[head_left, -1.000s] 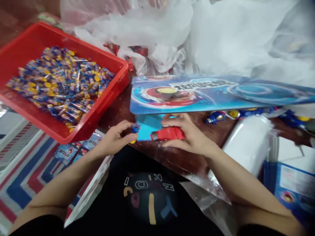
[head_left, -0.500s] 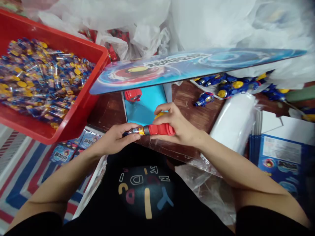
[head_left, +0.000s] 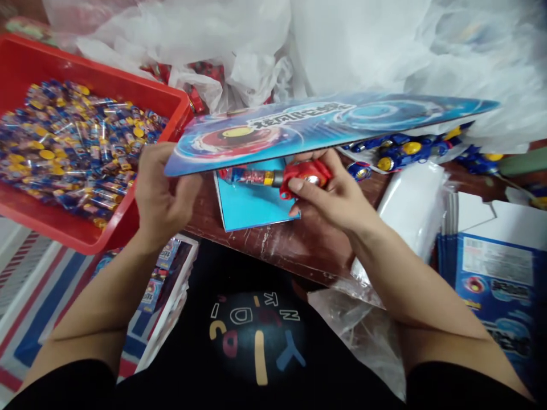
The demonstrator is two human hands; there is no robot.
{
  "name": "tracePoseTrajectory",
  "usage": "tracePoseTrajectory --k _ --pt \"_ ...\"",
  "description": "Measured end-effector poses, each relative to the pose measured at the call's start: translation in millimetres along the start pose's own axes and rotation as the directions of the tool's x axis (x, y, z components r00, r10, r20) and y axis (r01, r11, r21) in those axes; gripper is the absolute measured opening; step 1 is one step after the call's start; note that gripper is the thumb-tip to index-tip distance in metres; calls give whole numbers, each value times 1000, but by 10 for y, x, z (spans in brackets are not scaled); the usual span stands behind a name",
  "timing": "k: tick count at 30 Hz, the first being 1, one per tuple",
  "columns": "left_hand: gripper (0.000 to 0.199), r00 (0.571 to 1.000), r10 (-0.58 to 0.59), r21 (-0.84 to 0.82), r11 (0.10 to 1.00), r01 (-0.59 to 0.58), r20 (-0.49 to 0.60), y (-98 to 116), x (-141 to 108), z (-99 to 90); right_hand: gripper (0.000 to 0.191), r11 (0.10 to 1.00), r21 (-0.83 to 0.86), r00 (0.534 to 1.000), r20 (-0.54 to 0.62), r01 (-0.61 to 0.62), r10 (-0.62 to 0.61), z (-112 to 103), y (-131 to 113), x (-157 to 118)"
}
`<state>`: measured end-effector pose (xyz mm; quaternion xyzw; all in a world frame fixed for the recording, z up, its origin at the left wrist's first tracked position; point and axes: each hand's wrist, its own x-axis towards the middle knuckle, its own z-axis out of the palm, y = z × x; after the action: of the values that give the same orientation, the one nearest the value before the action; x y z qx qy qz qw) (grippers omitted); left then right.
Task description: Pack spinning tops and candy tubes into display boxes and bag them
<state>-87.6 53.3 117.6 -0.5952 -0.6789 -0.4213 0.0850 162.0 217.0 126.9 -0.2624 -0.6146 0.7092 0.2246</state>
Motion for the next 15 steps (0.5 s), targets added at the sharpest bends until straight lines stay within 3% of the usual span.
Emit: tracePoseTrajectory --k 2,3,5,8,9,10,12,13,15 --pt "49 985 -136 -100 984 146 105 91 72 31 61 998 -60 999 6 35 -35 1 -93 37" --pt "49 971 -127 -137 978 157 203 140 67 74 62 996 -82 1000 18 25 -24 21 -128 44" --pt "45 958 -8 -159 986 56 286 209 3 177 63 995 -90 997 49 -52 57 73 -181 42" --pt "38 956 205 -111 977 -185 211 164 -63 258 63 975 -78 970 110 -209 217 91 -217 56" --pt "37 944 246 -103 968 -229 218 109 -35 257 62 973 -95 970 105 -208 218 66 -213 80" --pt "38 933 258 -109 965 -238 252 40 25 250 61 978 -135 982 80 -158 169 28 -196 117" --pt "46 924 212 -139 975 -176 318 -119 219 249 59 950 -304 998 40 66 -57 -63 -122 225" --pt "53 923 191 -154 977 -146 333 -200 333 267 59 884 -419 978 69 207 -196 -100 -67 289" --pt "63 913 200 -161 975 -151 357 -350 531 344 60 647 -622 896 264 441 -358 -117 57 409"
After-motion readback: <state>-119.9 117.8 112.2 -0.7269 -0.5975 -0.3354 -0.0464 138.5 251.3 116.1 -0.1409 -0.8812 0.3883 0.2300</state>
